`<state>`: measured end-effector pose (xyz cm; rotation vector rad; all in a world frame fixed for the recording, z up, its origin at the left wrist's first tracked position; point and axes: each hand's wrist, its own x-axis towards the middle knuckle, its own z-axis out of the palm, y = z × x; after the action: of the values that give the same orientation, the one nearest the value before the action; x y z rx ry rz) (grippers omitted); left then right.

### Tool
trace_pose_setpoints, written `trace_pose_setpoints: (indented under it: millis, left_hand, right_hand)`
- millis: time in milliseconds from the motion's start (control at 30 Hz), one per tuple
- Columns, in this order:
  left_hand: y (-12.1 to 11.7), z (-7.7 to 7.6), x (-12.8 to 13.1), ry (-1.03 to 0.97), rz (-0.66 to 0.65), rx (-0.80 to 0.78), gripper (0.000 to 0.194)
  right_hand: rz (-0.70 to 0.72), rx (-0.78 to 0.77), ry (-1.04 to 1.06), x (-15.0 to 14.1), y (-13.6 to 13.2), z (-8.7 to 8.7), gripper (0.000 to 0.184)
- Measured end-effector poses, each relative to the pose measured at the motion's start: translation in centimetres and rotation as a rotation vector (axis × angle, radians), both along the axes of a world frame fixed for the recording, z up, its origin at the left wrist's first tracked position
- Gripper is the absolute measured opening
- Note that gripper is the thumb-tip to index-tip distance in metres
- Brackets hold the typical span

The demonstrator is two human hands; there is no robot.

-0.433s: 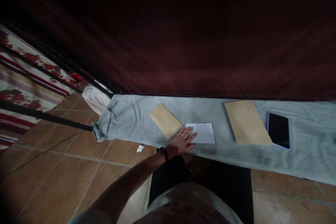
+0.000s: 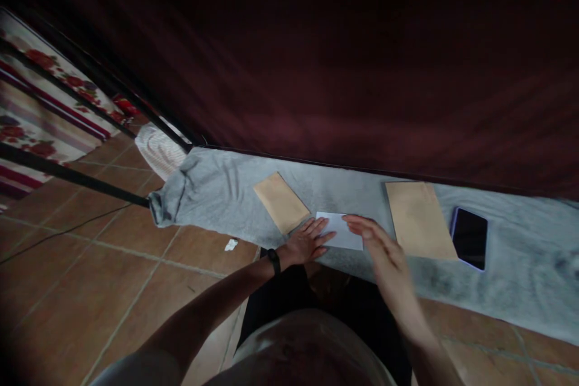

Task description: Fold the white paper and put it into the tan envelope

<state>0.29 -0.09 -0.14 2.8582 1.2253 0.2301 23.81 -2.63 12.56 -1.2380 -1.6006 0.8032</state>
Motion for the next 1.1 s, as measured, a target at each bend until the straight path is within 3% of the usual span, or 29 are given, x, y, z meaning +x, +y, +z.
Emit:
trace_pose_setpoints:
  millis: [100,200,267,333,433,600,767,933,1100]
  left_hand:
    - [0.0,0.2,0.0,0.001,-0.015,0.012,0.060]
    - [0.1,0.3,0.0,0.007,-0.028,0.028,0.058]
    - [0.0,0.4,-0.1,0.010,-0.027,0.033,0.053]
    - [-0.1,0.5,-0.1,0.012,-0.024,0.030,0.050]
    - [-0.3,0.6,0.3,0.004,0.010,0.011,0.047]
    - [-0.3,0.4,2.8,-0.079,0.243,-0.019,0.051]
    - [0.4,-0.4,5.4,-0.119,0.313,-0.002,0.058]
    - [0.4,-0.8,4.8,-0.141,0.361,0.015,0.070]
    - [0.2,-0.9,3.7,-0.116,0.396,0.024,0.063]
  right_hand:
    - [0.018,-0.016,-0.098,-1.8,1.5,-5.1,0.038]
    - [0.088,0.026,-0.350,-3.2,2.6,-10.6,0.046]
    - [0.138,0.080,-0.541,-3.7,2.9,-13.2,0.049]
    - [0.131,0.129,-0.707,-4.0,2.9,-14.7,0.050]
    - [0.080,0.180,-0.867,-4.1,2.9,-15.6,0.052]
    - [0.055,0.229,-0.984,-4.2,2.8,-16.1,0.057]
    - [0.060,0.264,-1.048,-4.1,2.7,-16.3,0.072]
    - [0.011,0.257,-1.047,-3.4,3.0,-16.3,0.063]
    - [-0.065,0.246,-1.016,-1.4,3.0,-16.4,0.061]
